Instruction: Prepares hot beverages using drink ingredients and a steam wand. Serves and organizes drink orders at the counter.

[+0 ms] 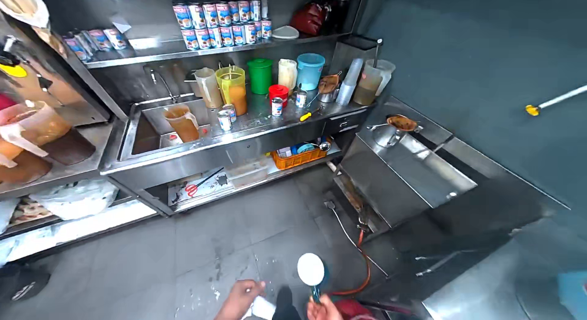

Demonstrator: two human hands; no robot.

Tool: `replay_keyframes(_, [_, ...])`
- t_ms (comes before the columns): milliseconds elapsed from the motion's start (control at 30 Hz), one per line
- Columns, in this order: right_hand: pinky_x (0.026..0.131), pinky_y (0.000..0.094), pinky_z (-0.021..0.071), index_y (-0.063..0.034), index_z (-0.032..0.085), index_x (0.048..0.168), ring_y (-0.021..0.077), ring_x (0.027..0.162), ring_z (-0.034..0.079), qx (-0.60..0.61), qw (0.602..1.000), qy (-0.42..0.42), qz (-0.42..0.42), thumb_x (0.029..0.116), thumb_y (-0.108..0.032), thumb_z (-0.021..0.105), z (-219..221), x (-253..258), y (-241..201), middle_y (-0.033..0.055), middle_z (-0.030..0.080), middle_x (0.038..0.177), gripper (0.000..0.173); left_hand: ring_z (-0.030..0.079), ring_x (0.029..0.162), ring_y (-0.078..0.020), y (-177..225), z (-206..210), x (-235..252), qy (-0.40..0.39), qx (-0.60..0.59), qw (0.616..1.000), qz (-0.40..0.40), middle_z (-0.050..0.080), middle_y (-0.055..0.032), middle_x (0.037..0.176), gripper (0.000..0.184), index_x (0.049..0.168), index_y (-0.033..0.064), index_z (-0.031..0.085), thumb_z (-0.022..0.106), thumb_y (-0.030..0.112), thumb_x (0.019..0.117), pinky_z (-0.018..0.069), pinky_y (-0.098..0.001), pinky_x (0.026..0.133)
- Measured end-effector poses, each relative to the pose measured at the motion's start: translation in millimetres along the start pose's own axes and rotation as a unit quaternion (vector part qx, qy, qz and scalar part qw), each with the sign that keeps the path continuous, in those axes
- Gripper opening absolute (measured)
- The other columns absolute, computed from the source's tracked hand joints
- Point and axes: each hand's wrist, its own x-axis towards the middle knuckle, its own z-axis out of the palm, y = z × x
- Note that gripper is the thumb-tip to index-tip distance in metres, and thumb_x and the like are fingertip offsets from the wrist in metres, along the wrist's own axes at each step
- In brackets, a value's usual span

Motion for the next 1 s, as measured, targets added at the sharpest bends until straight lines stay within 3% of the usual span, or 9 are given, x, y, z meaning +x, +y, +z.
replay_keyframes(100, [0.059, 0.0319, 0.0571, -0.0059, 0.055, 0.117, 0.0165, 0.063, 0.065, -0.033, 0.992, -0.12, -0.028, 0.1084, -0.022, 0.027, 97, 55, -60, 0.0064, 0.065, 0.076, 0.034, 0.066, 0.073, -0.0109, 52, -24, 49, 0.036, -0.06, 0.997, 0.039, 0.073, -0.0032, 0.081, 0.039, 0.081, 0.0062, 0.074, 0.067, 0.041, 0.0983, 0.0555, -0.0363, 0.073])
replay_keyframes(167, [0.059, 0.0339, 0.0577, -0.0061, 0.058, 0.115, 0.0188, 0.062, 0.066, -0.062, 0.978, -0.198, -0.011, 0.1113, -0.027, 0.023, 150, 97, -90, 0.0074, 0.066, 0.075, 0.041, 0.065, 0.073, -0.0109, 75, -53, 89, 0.063, -0.054, 0.994, 0.067, 0.071, -0.0018, 0.079, 0.035, 0.081, 0.0077, 0.073, 0.071, 0.04, 0.0955, 0.0546, -0.0362, 0.073])
replay_keyframes(300, [0.053, 0.0284, 0.0533, -0.0087, 0.059, 0.105, 0.0155, 0.057, 0.061, -0.086, 0.963, -0.236, 0.096, 0.1113, -0.03, 0.028, 244, 163, -135, 0.0047, 0.062, 0.069, 0.038, 0.07, 0.086, -0.0123, 136, -122, 154, 0.129, -0.047, 0.988, 0.071, 0.075, -0.0012, 0.091, 0.022, 0.094, 0.0108, 0.078, 0.077, 0.033, 0.0903, 0.0583, -0.0372, 0.083])
replay_keyframes(367, [0.052, 0.0277, 0.0521, -0.0085, 0.058, 0.106, 0.0148, 0.056, 0.06, -0.109, 0.956, -0.24, 0.131, 0.1115, -0.031, 0.029, 286, 191, -155, 0.0044, 0.061, 0.07, 0.037, 0.071, 0.088, -0.0131, 166, -154, 179, 0.168, -0.049, 0.981, 0.088, 0.076, -0.0017, 0.096, 0.019, 0.101, 0.0112, 0.078, 0.076, 0.027, 0.0907, 0.0587, -0.0371, 0.084])
replay_keyframes(500, [0.05, 0.0262, 0.0498, -0.0078, 0.057, 0.109, 0.013, 0.055, 0.057, -0.17, 0.946, -0.229, 0.157, 0.1124, -0.033, 0.026, 372, 236, -201, 0.0031, 0.058, 0.07, 0.04, 0.067, 0.083, -0.0131, 198, -198, 229, 0.233, -0.088, 0.963, 0.099, 0.073, -0.0035, 0.103, 0.028, 0.121, 0.0124, 0.074, 0.069, 0.021, 0.0956, 0.0571, -0.0337, 0.075])
replay_keyframes(600, [0.051, 0.0271, 0.0503, -0.0065, 0.057, 0.112, 0.0133, 0.056, 0.057, -0.224, 0.944, -0.205, 0.129, 0.1124, -0.03, 0.027, 434, 281, -229, 0.0034, 0.059, 0.071, 0.039, 0.07, 0.093, -0.0117, 199, -228, 267, 0.221, -0.114, 0.965, 0.084, 0.075, -0.0018, 0.11, 0.024, 0.117, 0.011, 0.075, 0.06, 0.017, 0.1001, 0.0576, -0.0331, 0.084])
replay_keyframes(800, [0.052, 0.0269, 0.0509, -0.0061, 0.057, 0.112, 0.0134, 0.057, 0.059, -0.242, 0.946, -0.171, 0.132, 0.112, -0.032, 0.025, 552, 401, -252, 0.0042, 0.06, 0.073, 0.041, 0.069, 0.089, -0.0081, 187, -308, 357, 0.229, -0.098, 0.965, 0.081, 0.075, -0.0009, 0.106, 0.026, 0.111, 0.0096, 0.076, 0.052, 0.013, 0.102, 0.0573, -0.0309, 0.084])
replay_keyframes(900, [0.054, 0.028, 0.0517, -0.0061, 0.057, 0.113, 0.014, 0.059, 0.059, -0.265, 0.941, -0.16, 0.135, 0.1123, -0.033, 0.025, 605, 444, -261, 0.0042, 0.061, 0.074, 0.041, 0.062, 0.069, -0.0056, 217, -344, 401, 0.251, -0.068, 0.963, 0.07, 0.073, 0.0018, 0.094, 0.026, 0.109, 0.0134, 0.076, 0.052, 0.015, 0.1002, 0.0546, -0.0287, 0.067])
replay_keyframes(1000, [0.058, 0.0316, 0.0537, -0.0055, 0.057, 0.119, 0.0168, 0.062, 0.062, -0.326, 0.921, -0.154, 0.147, 0.1123, -0.034, 0.026, 637, 472, -261, 0.0068, 0.064, 0.078, 0.043, 0.064, 0.072, -0.006, 245, -362, 435, 0.252, -0.042, 0.965, 0.059, 0.074, 0.0019, 0.097, 0.026, 0.11, 0.0151, 0.076, 0.052, 0.016, 0.1001, 0.0565, -0.0305, 0.07])
